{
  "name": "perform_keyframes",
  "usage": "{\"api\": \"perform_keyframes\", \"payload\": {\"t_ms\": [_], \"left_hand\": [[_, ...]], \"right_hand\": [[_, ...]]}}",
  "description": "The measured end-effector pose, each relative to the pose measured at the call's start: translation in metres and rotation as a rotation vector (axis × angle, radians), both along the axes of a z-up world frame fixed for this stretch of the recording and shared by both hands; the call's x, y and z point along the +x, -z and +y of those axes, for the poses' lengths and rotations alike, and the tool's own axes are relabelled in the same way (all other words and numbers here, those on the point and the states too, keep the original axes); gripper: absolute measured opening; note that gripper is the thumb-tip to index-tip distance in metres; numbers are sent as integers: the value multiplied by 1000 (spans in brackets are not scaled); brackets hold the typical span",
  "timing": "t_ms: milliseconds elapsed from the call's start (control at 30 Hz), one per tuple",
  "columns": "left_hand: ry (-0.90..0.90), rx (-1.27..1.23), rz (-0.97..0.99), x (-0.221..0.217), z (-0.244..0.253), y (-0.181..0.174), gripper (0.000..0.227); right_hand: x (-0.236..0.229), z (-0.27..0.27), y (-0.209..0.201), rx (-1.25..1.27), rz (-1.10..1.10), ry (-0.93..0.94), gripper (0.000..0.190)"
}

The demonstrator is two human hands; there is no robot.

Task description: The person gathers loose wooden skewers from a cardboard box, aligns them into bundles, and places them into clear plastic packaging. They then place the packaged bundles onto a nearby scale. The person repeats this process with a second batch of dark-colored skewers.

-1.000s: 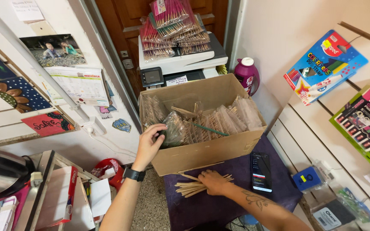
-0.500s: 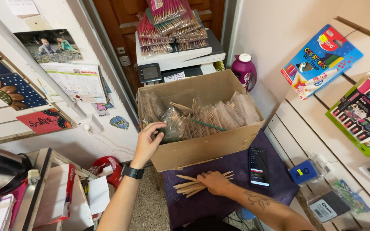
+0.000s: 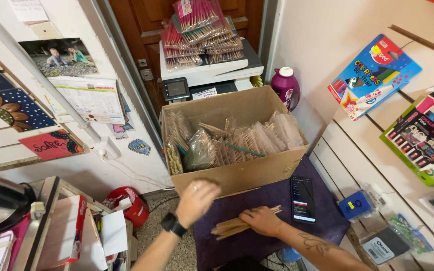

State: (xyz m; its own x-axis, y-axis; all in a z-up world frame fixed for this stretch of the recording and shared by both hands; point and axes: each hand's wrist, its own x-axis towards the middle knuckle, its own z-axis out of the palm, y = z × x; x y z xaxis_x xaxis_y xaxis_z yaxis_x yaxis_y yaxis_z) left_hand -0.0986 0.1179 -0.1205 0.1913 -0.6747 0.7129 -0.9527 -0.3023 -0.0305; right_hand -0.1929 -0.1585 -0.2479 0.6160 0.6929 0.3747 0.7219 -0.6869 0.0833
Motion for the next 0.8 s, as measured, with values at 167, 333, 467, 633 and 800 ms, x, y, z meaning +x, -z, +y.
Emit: {"api": "perform_keyframes", "payload": {"t_ms": [167,333,467,633,800], "left_hand": [[10,243,211,-10,-26,74,40],[-216,508,246,-9,-54,160,73],[-454,429,133,-7,-78,171,60],[-579,512,261,-13,-92,182,57],[-530,379,148,-7,-88,181,17]], "right_hand": [[-17,-26,-1,-32,162,-43,37],[-25,-34,-9,20,216,0,43],[-18,-38,-4,153,199,153,48],[-16,-38,-23,408,362,355,54],[1,-41,-52,789,400,586,42]]}}
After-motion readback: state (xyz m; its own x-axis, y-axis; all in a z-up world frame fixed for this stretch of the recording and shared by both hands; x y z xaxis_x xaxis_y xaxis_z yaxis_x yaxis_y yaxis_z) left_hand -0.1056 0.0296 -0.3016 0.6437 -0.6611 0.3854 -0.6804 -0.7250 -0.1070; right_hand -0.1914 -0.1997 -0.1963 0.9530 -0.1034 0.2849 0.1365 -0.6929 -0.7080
